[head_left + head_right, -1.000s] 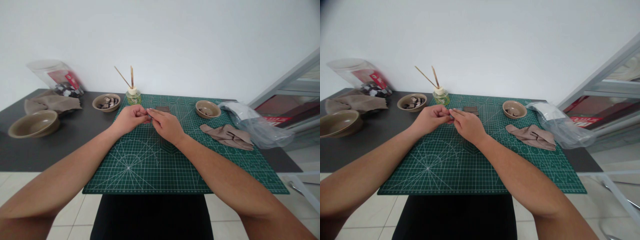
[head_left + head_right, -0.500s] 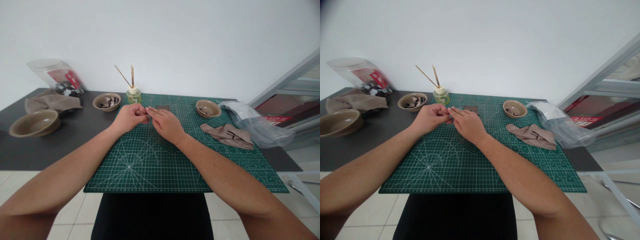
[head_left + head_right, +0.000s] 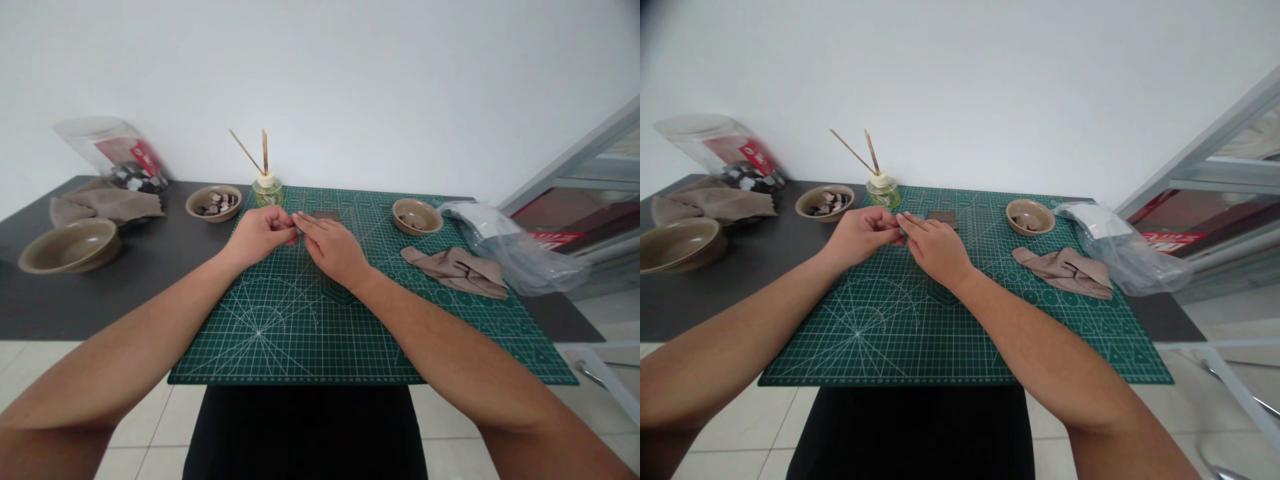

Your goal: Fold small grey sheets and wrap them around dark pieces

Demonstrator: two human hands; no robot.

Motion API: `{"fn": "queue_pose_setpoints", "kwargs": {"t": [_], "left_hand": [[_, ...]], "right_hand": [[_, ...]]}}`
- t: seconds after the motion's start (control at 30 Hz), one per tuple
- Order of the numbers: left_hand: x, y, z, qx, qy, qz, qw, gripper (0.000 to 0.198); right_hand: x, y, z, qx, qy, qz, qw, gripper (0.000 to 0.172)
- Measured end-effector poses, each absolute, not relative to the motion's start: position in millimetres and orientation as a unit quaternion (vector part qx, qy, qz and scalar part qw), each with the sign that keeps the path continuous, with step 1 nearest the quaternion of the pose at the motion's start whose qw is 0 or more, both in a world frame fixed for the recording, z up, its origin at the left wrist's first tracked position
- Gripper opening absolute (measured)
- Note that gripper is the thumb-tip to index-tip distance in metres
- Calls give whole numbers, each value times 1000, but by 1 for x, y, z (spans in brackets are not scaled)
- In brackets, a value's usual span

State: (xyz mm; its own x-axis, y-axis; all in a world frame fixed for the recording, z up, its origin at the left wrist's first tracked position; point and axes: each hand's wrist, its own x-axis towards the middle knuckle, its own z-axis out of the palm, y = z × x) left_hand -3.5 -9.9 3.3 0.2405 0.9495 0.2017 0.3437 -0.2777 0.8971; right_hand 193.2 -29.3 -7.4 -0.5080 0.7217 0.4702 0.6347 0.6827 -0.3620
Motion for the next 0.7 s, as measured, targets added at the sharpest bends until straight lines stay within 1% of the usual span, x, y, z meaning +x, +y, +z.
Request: {"fn": "queue_pose_setpoints", "kwargs": {"t": [0.13, 0.27, 0.33, 0.5, 0.7], "left_hand": [[-2, -10, 4, 662, 435, 431, 433, 33], [-1, -10, 5, 648, 406, 447, 464, 35], [-1, -10, 5, 650, 400, 444, 470, 34], [-1, -8, 2, 655, 392, 451, 461, 36], [-2, -5, -1, 644, 385, 466, 469, 37]], "right_hand": [[197, -26, -9, -412, -832, 95, 358, 50], [198, -23, -13, -410, -818, 124, 385, 51], [197, -22, -15, -411, -810, 139, 395, 44], [196, -20, -18, -398, -801, 177, 410, 18], [197, -18, -17, -378, -790, 206, 436, 8]]}}
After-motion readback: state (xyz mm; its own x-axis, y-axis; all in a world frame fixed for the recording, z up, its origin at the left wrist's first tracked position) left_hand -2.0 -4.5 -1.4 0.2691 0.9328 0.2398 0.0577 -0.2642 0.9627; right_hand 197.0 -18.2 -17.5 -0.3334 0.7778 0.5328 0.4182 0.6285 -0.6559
